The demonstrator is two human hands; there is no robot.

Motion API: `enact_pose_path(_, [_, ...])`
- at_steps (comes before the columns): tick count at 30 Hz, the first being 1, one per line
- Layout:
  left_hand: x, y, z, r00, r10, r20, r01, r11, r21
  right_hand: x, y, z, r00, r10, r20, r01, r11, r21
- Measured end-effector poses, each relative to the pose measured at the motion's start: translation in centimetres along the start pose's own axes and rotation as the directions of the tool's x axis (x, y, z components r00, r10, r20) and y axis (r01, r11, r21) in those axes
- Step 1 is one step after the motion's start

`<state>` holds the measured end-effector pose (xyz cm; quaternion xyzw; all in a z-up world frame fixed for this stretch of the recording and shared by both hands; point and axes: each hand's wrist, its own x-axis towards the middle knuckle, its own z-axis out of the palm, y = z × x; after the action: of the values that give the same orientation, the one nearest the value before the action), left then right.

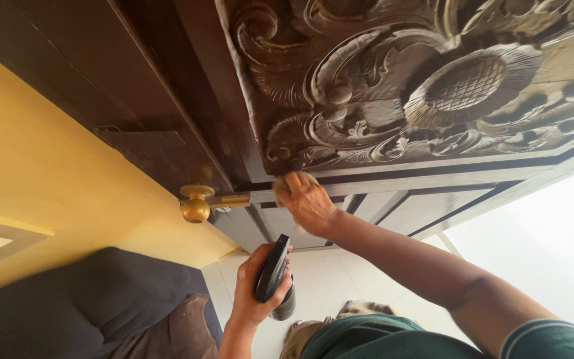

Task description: The person cleans a dark brown wooden door with ornate carvings. They hold a spray bottle in the left hand and wipe the door surface with a cloth in the right hand, moving systematically across the carved panels and edges.

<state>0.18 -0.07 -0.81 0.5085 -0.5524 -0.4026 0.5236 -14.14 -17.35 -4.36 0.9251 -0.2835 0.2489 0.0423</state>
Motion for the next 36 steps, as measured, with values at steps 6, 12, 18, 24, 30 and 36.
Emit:
enact_pose_path(6, [0.2,0.1,0.2,1.0,-0.003,-0.008,0.003,1.0,0.004,-2.2,2.0,-5.6,0.995,-0.006,-0.098,0.02,0.99,0.143])
enact_pose_path(12, [1.7,0.3,0.6,0.999,-0.006,0.042,0.005,1.0,0.014,-1.1,3.9,-4.9,0.96,0.017,-0.28,-0.033,0.998,-0.052])
enact_pose_path(18, [0.8,0.1,1.1,0.999,-0.012,0.048,0.014,0.999,-0.032,-3.4,1.7,-2.3,0.764,0.266,0.588,-0.338,0.941,0.013])
enact_pose_path(24, [0.8,-0.1,0.9,0.997,-0.023,0.074,0.025,1.0,-0.018,-4.6,3.2,-4.2,0.941,0.24,0.239,-0.333,0.787,0.519])
enact_pose_path(30, [2.2,0.7,1.8,0.978,0.063,0.198,-0.045,0.995,-0.091,-3.9,1.9,-5.0,0.704,0.616,0.354,-0.429,-0.028,0.903])
enact_pose_path(36, [3.5,1.5,3.2,0.965,-0.018,0.261,0.03,0.999,-0.042,-5.8,-0.7,-5.2,0.736,0.48,0.477,-0.25,-0.463,0.85])
